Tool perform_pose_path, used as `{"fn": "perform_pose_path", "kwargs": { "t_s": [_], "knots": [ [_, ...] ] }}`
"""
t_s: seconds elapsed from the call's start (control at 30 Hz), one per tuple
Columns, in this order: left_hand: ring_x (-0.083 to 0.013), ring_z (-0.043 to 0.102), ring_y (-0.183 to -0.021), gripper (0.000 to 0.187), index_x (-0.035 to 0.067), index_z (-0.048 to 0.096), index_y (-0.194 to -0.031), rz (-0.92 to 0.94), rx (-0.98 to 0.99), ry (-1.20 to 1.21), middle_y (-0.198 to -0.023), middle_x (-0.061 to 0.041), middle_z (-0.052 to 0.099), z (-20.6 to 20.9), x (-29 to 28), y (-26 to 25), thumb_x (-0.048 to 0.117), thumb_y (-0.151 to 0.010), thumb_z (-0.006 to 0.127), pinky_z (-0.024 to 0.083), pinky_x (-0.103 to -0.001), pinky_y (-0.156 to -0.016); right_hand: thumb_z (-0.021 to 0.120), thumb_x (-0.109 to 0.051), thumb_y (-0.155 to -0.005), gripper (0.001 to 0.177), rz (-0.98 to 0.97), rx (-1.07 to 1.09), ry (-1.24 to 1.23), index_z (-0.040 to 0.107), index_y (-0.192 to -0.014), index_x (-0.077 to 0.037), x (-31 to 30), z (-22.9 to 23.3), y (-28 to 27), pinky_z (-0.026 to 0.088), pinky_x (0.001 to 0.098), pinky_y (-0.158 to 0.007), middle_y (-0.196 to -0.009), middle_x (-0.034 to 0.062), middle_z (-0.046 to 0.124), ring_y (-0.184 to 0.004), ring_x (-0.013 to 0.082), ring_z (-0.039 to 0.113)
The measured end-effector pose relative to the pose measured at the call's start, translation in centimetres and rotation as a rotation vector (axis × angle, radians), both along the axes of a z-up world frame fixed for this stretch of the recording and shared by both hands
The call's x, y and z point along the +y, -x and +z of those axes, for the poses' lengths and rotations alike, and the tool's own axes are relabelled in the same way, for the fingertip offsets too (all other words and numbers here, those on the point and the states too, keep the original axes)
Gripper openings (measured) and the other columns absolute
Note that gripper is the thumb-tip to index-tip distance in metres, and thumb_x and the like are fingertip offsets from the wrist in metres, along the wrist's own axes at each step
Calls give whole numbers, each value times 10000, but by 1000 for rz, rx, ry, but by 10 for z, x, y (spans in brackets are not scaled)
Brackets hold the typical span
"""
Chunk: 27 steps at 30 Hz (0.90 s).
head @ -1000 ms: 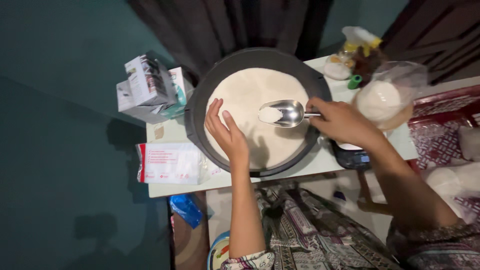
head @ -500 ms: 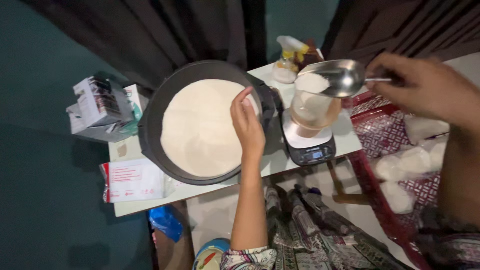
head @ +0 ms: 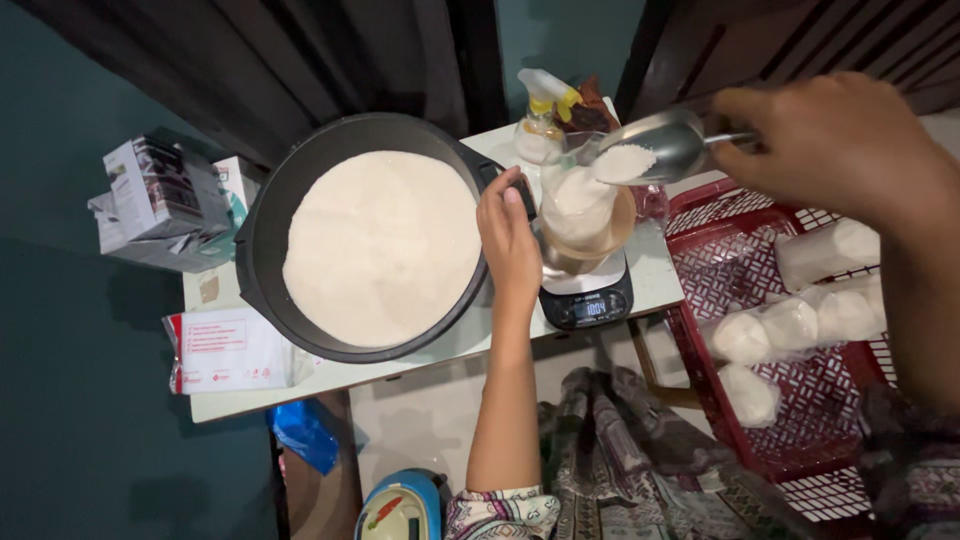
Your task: The person scoops a white granular substance from a large container into small plastic bags, ties them, and places them in a red basket. They also use a digital scale to weigh the contents of a bag.
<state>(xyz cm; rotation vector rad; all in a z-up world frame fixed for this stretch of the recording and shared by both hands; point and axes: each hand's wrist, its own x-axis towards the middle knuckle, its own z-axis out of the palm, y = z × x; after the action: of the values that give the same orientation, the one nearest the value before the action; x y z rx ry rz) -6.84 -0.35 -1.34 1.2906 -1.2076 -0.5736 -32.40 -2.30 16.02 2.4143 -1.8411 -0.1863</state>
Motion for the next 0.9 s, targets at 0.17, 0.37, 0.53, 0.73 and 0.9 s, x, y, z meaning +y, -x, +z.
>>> {"fn": "perform_pose_path", "kwargs": {
  "t_s": [0.17, 0.37, 0.53, 0.73, 0.9],
  "knots": [
    [-315, 599, -1225, 389, 38, 635, -1285, 51, -10, 1, -1272, -154, 675, -5, 1, -1, 304, -1114, 408, 430, -406, -1095, 604, -464, -947, 436, -60, 50, -75, 676, -1325, -258, -11, -6, 7, 587, 440, -707, -706, 113, 746, -696, 291, 745],
    [-313, 564, -1275, 405, 59, 629, -1306, 79, -24, -17, -1318, -149, 645, -4, 3, -10, 329, -1119, 392, 404, -410, -1121, 648, -429, -957, 410, -169, -148, -223, 677, -1314, -231, -26, -28, 30, 607, 421, -665, -857, 88, 752, -697, 260, 738],
    [-312, 539, -1303, 408, 63, 628, -1305, 65, 36, -78, -1349, -150, 614, 0, 4, -19, 335, -1115, 391, 414, -403, -1108, 657, -405, -963, 380, -86, -425, -266, 690, -1258, -168, -33, -51, 50, 594, 413, -742, -971, 92, 775, -798, 240, 758],
    [-307, 550, -1295, 408, 61, 624, -1305, 66, 20, -87, -1341, -144, 632, -2, 3, -26, 329, -1115, 383, 405, -398, -1122, 658, -324, -960, 365, -50, -525, -295, 680, -1276, -142, -36, -66, 62, 580, 398, -805, -1002, 106, 774, -875, 224, 752],
    [-314, 556, -1274, 405, 52, 623, -1304, 59, -1, -86, -1324, -153, 637, -8, 3, -31, 321, -1118, 384, 405, -405, -1114, 657, -307, -984, 330, -82, -561, -292, 683, -1249, -113, -33, -69, 63, 585, 382, -813, -1001, 102, 775, -872, 212, 755]
  ]
}}
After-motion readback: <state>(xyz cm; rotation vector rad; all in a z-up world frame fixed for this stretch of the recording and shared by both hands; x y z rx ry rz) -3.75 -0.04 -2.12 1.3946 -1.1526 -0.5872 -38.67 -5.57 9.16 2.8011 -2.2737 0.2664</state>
